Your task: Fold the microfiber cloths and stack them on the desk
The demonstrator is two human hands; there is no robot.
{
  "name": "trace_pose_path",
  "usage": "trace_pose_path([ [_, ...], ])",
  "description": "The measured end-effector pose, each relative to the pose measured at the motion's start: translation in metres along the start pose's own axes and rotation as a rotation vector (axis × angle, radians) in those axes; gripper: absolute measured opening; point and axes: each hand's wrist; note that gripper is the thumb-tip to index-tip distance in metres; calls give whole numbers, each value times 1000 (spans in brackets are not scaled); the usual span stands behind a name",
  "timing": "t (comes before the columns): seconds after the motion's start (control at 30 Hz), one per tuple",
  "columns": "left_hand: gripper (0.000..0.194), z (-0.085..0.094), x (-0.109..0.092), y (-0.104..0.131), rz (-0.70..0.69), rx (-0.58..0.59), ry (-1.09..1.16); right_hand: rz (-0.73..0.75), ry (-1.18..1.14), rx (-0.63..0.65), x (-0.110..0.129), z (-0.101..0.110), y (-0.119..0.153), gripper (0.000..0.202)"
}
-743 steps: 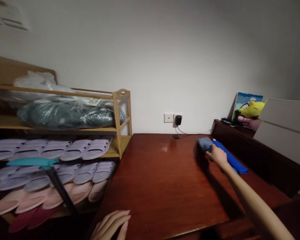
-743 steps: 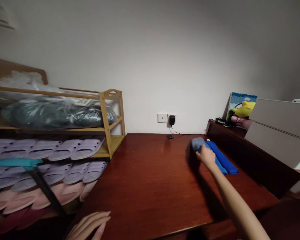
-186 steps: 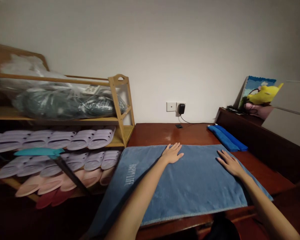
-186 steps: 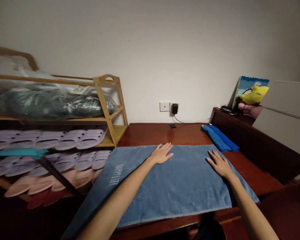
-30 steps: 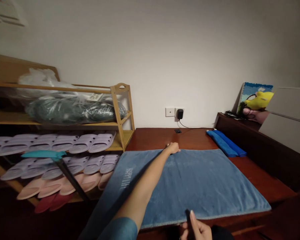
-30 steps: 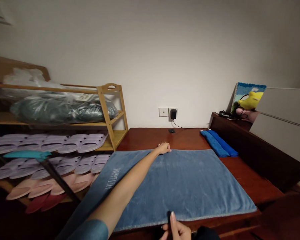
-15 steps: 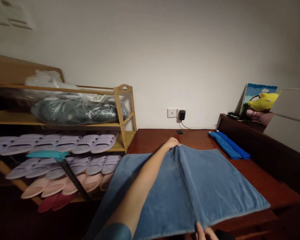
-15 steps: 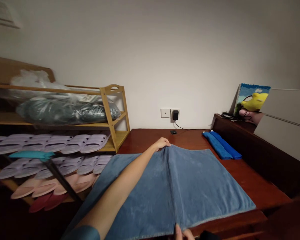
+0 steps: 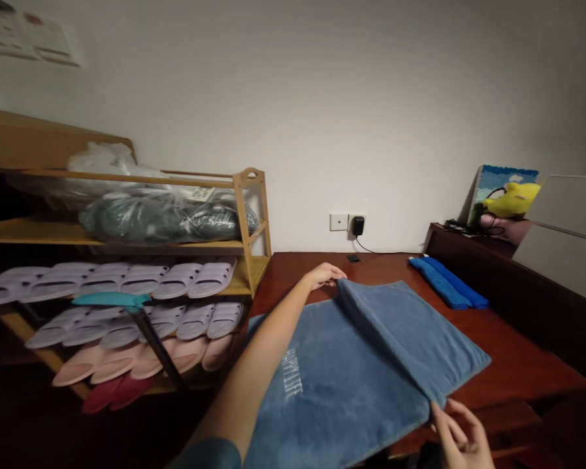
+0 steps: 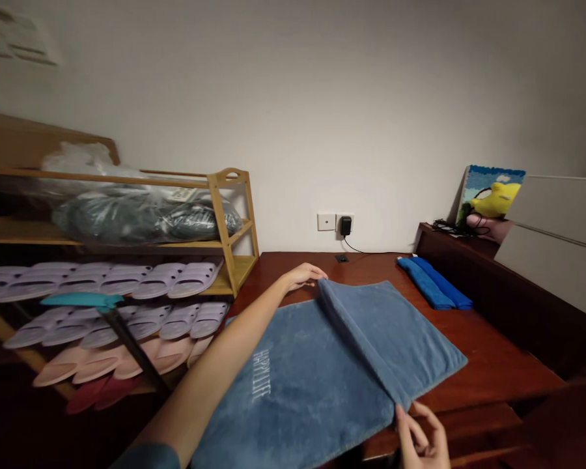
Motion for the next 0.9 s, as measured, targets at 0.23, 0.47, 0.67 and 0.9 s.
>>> trace_pose_path([
  [0.23,27,26,-9,26,-87,70,76,5,261,187,23,11,-67,59],
  [0.47,27,46,-29,54,-323,-29,-107,63,258,248,71,-18,-94,61],
  [0.67,22,69,-45,84,-538,-170,-272,306,293,265,102,-46,-115,52],
  [0.9,29,100,-74,119,-674,-249,-436,540,277,325,133,-75,-134,46],
])
Point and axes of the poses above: each hand's wrist, its own y-axis away from the middle knuckle, its own z-axis out of the back of the hand, x = y × z, and after that the axes turned 12 degrees about -x, right-handed
